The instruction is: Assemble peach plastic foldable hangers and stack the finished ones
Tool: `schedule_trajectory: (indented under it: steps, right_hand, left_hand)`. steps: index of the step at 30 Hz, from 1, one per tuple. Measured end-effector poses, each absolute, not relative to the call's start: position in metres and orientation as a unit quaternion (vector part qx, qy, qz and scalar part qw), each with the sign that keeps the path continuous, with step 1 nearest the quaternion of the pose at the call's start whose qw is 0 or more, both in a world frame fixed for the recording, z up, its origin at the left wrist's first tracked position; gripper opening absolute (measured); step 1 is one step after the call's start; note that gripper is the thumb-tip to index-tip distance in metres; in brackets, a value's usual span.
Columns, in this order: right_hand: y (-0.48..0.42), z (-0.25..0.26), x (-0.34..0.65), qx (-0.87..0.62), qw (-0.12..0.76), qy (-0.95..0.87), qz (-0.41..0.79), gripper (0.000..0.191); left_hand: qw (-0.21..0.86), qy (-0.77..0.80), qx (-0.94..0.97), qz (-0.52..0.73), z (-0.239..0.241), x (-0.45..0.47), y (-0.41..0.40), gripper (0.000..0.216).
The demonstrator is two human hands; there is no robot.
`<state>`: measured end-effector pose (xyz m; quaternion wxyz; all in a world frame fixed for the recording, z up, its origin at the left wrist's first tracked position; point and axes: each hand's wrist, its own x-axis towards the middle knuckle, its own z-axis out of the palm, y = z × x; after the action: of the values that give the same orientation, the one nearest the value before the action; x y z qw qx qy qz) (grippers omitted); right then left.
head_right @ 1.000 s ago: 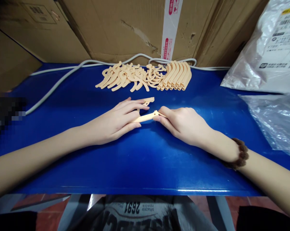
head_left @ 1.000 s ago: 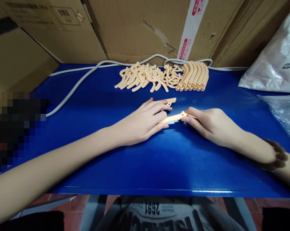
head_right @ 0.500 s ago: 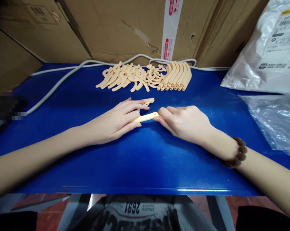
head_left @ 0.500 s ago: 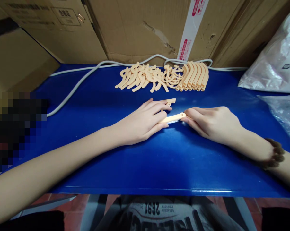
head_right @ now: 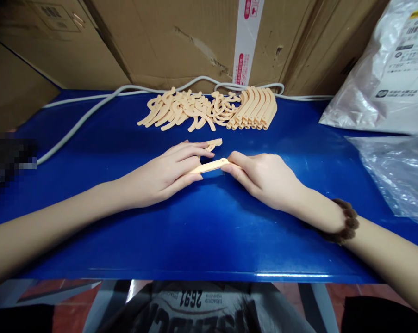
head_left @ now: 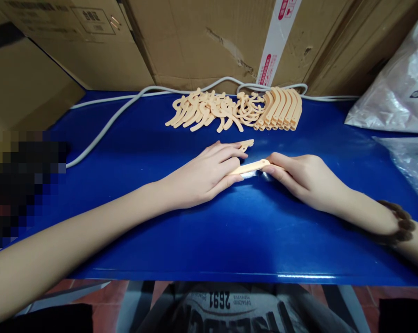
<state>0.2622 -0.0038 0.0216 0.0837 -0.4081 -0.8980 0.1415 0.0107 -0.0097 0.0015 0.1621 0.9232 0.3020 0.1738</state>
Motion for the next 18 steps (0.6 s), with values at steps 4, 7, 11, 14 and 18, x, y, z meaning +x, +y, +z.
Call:
schedule_trajectory:
  steps: [4,7,11,14,18]
  right_hand:
    - [-0.0017,0.0234,0.2623,-0.396,0.106,-0.894,0.182,0.036]
    - [-0.0005,0.0240,0.2628,-0.383,0.123,-0.891,0.209,0.035]
    - [-0.0009,0.0245,0.2625,-0.382,0.157,-0.881,0.232,0.031]
    - [-0.0018,0.0250,0.2617,-0.384,0.162,-0.878,0.237,0.031]
    - [-0.0015,0.0246,0.2627,-0.382,0.129,-0.891,0.206,0.033]
  left_hand:
    - [0.162,0.302,0.924,0.172,0.0021,0.0098,-0.0106,0.026]
    - [0.160,0.302,0.923,0.174,0.0023,0.0099,-0.0109,0.027]
    - [0.158,0.296,0.924,0.182,0.0011,0.0111,-0.0112,0.030]
    - [0.155,0.293,0.925,0.183,0.0002,0.0116,-0.0112,0.032]
    - [0.159,0.304,0.924,0.167,0.0007,0.0117,-0.0115,0.029]
